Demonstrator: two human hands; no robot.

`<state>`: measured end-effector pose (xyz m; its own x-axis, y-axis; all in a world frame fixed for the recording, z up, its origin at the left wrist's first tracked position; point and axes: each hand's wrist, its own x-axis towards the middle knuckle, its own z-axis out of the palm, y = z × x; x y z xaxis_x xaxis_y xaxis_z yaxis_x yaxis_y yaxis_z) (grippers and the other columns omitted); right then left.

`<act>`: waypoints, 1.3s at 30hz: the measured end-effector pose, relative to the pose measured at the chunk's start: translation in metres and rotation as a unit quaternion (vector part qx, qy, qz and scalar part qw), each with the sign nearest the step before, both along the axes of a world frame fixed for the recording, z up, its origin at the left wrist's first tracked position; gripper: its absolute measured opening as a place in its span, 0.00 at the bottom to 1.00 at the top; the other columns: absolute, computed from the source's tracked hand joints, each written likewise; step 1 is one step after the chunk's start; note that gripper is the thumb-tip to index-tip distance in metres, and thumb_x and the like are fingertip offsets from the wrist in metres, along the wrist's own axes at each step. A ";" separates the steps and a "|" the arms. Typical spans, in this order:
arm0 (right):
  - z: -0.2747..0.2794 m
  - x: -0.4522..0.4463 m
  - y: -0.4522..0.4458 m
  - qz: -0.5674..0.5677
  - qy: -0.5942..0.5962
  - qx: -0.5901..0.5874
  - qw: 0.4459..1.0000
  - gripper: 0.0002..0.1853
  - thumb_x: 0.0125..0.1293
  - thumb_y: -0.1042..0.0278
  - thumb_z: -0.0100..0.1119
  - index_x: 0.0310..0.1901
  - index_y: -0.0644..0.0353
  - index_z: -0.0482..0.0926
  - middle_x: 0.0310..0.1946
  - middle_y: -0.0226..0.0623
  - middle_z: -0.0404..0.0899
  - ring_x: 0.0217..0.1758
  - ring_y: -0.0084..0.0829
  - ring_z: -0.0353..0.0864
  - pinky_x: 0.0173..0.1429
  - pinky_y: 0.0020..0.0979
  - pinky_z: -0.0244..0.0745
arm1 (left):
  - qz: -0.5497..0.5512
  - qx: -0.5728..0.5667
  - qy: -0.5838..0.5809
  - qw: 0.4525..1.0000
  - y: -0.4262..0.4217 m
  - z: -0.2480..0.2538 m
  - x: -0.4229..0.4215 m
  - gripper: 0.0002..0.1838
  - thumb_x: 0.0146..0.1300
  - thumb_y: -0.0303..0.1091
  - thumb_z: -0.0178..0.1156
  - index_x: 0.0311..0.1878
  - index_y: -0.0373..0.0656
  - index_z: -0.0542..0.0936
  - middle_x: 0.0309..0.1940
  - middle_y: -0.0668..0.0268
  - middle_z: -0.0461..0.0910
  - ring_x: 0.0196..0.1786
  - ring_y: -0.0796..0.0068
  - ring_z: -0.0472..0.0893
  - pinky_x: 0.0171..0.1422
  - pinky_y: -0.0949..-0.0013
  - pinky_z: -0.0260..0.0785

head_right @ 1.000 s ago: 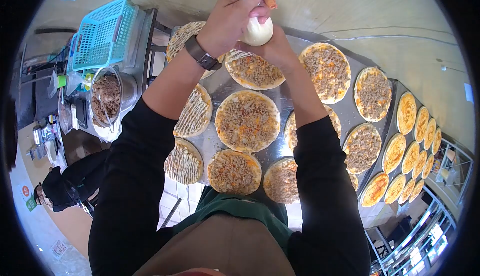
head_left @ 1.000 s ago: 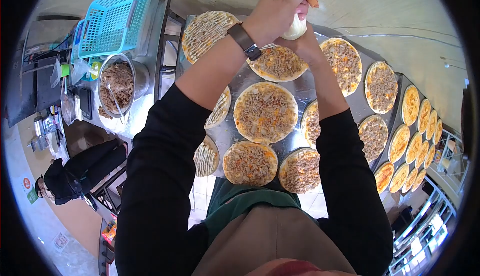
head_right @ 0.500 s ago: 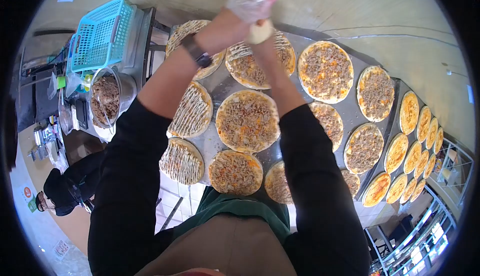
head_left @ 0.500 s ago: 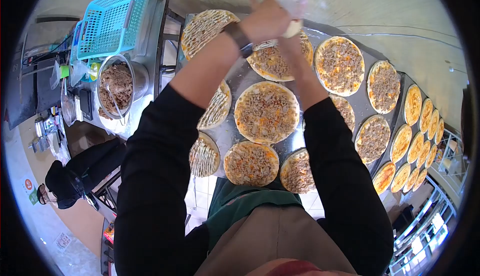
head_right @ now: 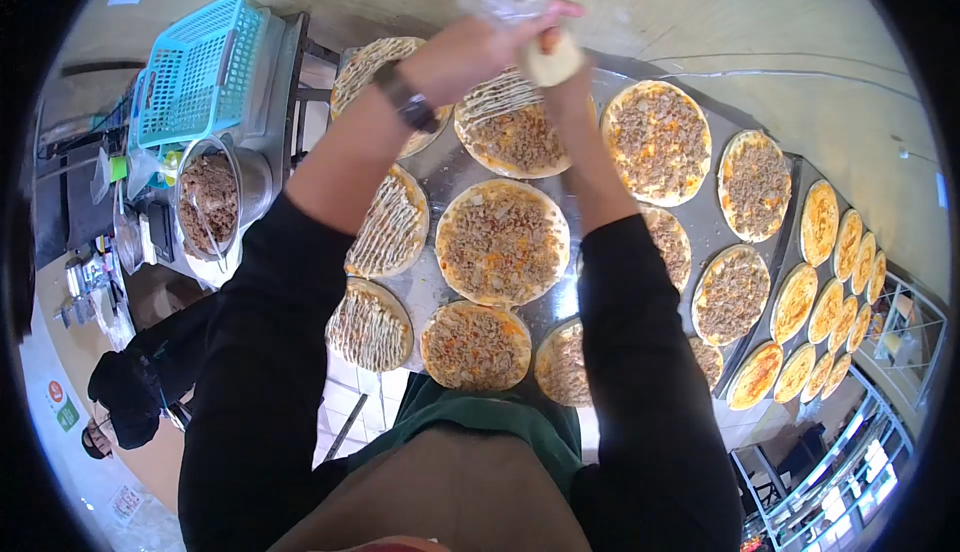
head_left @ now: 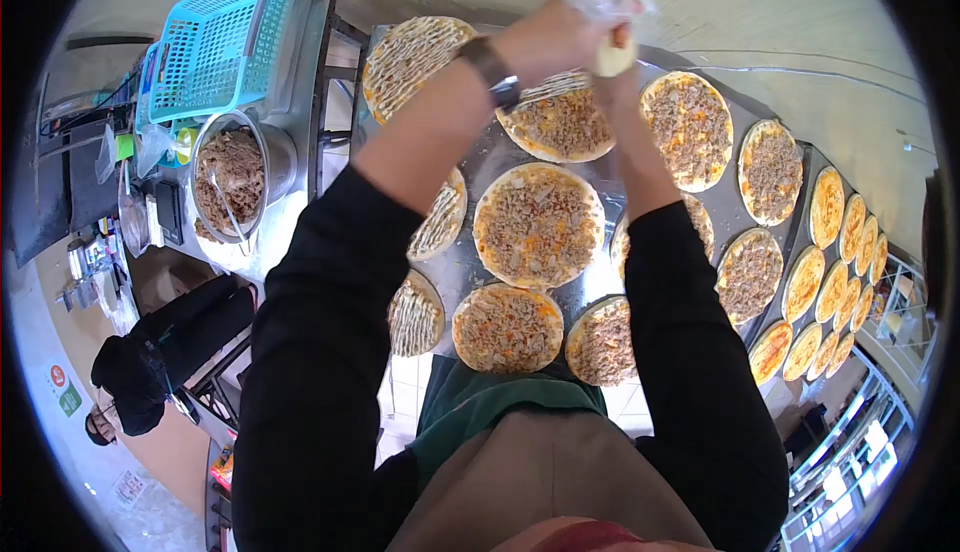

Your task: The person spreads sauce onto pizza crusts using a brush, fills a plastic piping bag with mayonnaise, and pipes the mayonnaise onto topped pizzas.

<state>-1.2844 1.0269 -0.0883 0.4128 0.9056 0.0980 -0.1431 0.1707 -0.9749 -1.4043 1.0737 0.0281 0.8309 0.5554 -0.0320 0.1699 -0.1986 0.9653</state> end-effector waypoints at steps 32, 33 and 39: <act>-0.008 -0.033 0.003 0.029 -0.093 -0.004 0.995 0.25 0.56 0.71 0.60 0.56 0.62 0.66 0.51 0.36 0.70 0.49 0.27 0.73 0.48 0.29 0.70 | 0.058 -0.127 -0.092 0.986 -0.007 0.018 -0.005 0.22 0.69 0.49 0.43 0.54 0.44 0.76 0.39 0.70 0.79 0.46 0.79 0.74 0.53 0.73 0.63; -0.011 -0.047 0.008 0.006 -0.224 0.072 0.972 0.26 0.55 0.71 0.61 0.55 0.64 0.67 0.54 0.40 0.70 0.53 0.33 0.72 0.54 0.33 0.68 | 0.067 -0.127 -0.083 0.986 -0.006 0.019 -0.009 0.21 0.69 0.48 0.44 0.53 0.45 0.77 0.38 0.70 0.79 0.45 0.79 0.74 0.52 0.73 0.63; -0.023 -0.030 0.008 0.052 -0.163 0.086 0.981 0.31 0.58 0.76 0.56 0.63 0.61 0.57 0.61 0.37 0.60 0.64 0.30 0.63 0.62 0.28 0.63 | 0.076 -0.096 -0.073 0.990 -0.006 0.005 0.003 0.14 0.65 0.40 0.48 0.38 0.42 0.80 0.33 0.64 0.81 0.38 0.76 0.77 0.47 0.71 0.66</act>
<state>-1.3147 1.0352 -0.1115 0.2399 0.8995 0.3651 0.1457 0.3385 -0.9296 -1.4010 1.0676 0.0333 0.7413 0.6703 -0.0353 0.0407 0.0076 0.9991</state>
